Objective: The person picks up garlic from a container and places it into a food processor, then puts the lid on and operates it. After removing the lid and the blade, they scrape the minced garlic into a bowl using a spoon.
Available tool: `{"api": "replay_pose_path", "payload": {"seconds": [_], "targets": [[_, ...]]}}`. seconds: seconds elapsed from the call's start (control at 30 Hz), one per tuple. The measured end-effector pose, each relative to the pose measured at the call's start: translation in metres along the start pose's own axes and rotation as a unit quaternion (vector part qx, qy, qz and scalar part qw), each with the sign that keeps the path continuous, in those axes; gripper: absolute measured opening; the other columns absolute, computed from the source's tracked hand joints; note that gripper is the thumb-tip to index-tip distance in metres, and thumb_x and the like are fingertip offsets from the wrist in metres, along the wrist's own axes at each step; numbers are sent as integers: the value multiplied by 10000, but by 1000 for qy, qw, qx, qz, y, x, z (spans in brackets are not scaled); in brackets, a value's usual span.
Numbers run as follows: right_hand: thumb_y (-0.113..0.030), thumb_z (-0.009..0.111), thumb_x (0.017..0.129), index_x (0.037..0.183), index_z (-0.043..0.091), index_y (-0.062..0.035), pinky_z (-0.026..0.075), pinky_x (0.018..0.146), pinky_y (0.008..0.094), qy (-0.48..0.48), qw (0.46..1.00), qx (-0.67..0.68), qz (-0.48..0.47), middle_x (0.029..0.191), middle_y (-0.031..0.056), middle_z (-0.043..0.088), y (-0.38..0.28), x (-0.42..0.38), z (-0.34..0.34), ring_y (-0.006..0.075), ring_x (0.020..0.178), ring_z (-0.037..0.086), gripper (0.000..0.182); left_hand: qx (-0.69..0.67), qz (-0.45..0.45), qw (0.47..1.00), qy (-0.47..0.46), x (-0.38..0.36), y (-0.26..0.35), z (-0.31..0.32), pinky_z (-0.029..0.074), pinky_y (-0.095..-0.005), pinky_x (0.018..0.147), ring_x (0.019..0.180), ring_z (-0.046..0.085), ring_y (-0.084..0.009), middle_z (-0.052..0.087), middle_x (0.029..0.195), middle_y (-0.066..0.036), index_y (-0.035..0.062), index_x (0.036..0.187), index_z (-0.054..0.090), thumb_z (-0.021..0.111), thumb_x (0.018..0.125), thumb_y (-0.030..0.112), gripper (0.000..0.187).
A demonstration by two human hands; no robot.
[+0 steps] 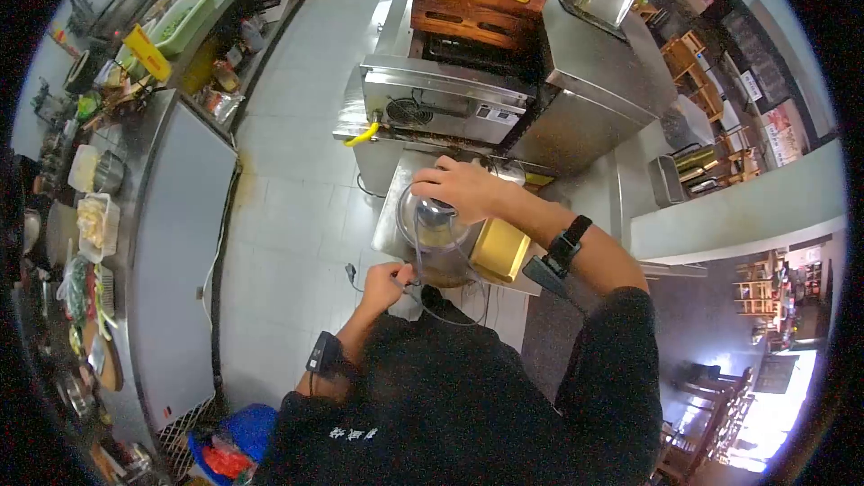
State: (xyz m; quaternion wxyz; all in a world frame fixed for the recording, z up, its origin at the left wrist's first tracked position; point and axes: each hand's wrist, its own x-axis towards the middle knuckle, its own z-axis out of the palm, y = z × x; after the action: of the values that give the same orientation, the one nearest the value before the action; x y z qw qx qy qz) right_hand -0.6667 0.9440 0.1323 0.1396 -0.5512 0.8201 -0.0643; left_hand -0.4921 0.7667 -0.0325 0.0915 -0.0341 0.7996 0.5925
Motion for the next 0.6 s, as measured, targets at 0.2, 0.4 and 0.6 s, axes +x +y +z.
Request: {"api": "replay_pose_path", "payload": {"seconds": [0.2, 0.4, 0.6], "targets": [[-15, 745, 542, 1192, 466, -149, 458, 893, 385, 4, 1000, -25, -13, 1296, 15, 451, -1, -2, 19, 314, 1087, 454, 719, -322, -157, 933, 33, 2, -55, -37, 393, -265, 408, 493, 593, -149, 644, 664, -95, 16, 777, 624, 458, 954, 355, 417], [-134, 776, 563, 1240, 429, -151, 469, 882, 415, -25, 997, -43, 63, 1314, 52, 429, 4, 2, 51, 351, 1091, 459, 760, -485, -102, 850, 181, 8, -61, -108, 369, -225, 417, 547, 602, -168, 615, 738, -108, 50, 817, 533, 428, 969, 367, 367], [-177, 801, 534, 1353, 347, -194, 492, 862, 436, -60, 993, -44, 90, 1347, 102, 382, -2, 8, 52, 371, 1105, 459, 936, -323, -155, 933, 41, 12, -59, -83, 324, -186, 422, 690, 640, -119, 595, 714, -11, 111, 934, 550, 486, 954, 346, 244]]}}
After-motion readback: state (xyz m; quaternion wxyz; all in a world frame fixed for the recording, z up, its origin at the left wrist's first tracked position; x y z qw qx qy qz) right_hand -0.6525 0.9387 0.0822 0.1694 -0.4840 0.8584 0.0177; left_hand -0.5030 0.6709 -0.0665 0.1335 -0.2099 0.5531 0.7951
